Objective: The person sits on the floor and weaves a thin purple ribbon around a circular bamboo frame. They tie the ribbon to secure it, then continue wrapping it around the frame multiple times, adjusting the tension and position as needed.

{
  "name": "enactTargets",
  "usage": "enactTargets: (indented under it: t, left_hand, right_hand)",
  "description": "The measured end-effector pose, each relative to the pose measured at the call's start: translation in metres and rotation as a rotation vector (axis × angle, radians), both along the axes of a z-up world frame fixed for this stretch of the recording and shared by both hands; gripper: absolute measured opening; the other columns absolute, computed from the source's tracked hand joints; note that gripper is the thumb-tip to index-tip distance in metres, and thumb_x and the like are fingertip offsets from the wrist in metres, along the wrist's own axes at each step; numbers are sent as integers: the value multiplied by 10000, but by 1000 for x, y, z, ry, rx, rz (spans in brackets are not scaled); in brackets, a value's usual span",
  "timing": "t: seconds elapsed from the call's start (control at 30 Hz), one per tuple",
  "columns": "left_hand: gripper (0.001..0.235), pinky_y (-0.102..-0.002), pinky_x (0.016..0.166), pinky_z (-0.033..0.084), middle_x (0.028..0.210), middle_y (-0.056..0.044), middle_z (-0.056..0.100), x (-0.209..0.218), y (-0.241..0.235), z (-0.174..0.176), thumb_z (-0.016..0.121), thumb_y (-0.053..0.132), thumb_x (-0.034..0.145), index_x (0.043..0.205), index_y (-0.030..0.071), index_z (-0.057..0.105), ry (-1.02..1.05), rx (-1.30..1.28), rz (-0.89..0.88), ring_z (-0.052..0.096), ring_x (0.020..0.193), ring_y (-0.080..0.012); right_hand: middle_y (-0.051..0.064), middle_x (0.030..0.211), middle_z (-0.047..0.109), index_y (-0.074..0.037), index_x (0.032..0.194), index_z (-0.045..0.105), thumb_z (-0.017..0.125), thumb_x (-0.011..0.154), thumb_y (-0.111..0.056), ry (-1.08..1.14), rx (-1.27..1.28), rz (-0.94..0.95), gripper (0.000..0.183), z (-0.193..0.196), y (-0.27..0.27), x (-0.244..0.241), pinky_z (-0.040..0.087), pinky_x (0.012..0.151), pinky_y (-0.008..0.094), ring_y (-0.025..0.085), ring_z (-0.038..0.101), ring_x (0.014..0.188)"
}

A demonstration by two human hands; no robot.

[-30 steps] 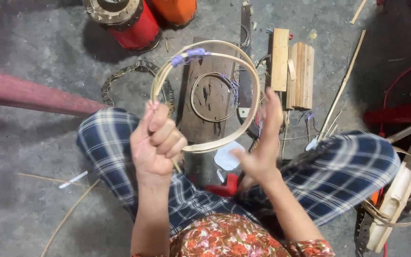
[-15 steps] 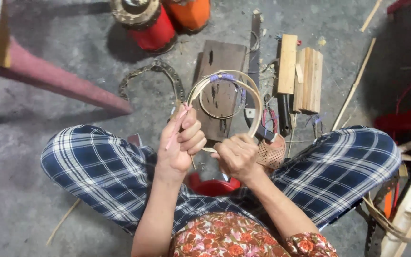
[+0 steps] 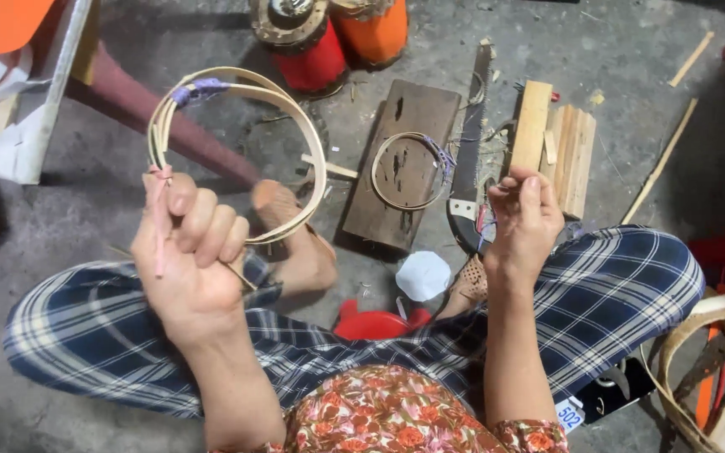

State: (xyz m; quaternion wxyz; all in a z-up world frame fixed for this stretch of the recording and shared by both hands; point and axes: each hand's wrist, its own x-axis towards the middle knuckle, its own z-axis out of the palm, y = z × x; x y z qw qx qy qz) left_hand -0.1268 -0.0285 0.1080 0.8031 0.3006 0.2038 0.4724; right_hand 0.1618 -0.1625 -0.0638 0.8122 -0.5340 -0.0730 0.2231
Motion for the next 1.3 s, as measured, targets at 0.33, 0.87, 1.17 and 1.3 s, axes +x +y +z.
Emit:
enactTargets:
  t: [0.33, 0.87, 1.17, 1.3]
  left_hand:
    - [367, -208, 398, 241, 516, 107, 203, 57, 12, -55, 352, 354, 1121, 810, 173, 423, -131, -86, -294, 214, 368, -37]
    - [359, -200, 358, 296, 495, 130, 287, 121, 41, -187, 356, 358, 1132, 825, 201, 455, -154, -287, -459, 299, 340, -32]
    - [410, -286, 508, 465, 459, 46, 293, 180, 44, -196, 459, 438, 1086, 798, 148, 482, 130, -221, -207, 395, 359, -123]
    - [422, -341, 675, 626, 452, 27, 320, 182, 58, -193, 477, 427, 1077, 777, 130, 484, 183, -253, -189, 470, 387, -141]
  right_hand:
    - [-12, 865, 687, -101, 1127, 684, 602, 1041, -260, 372, 175, -7, 199, -17, -33, 28, 636, 831, 288, 119, 717, 760]
    - [150, 1087, 680, -71, 1261, 700, 580, 1081, -319, -476, -348, 50, 329, -23, 20, -8, 559, 875, 372, 235, 669, 984]
    - [92, 1150, 708, -103, 1223, 674, 773, 806, -627, -869, -473, 507, 676, -49, 59, -37, 379, 1130, 513, 285, 653, 1156]
    - [120, 1090, 742, -89, 1215, 674, 866, 809, -352, -971, -558, 612, 520, -24, 66, -32, 405, 1128, 574, 347, 712, 1077]
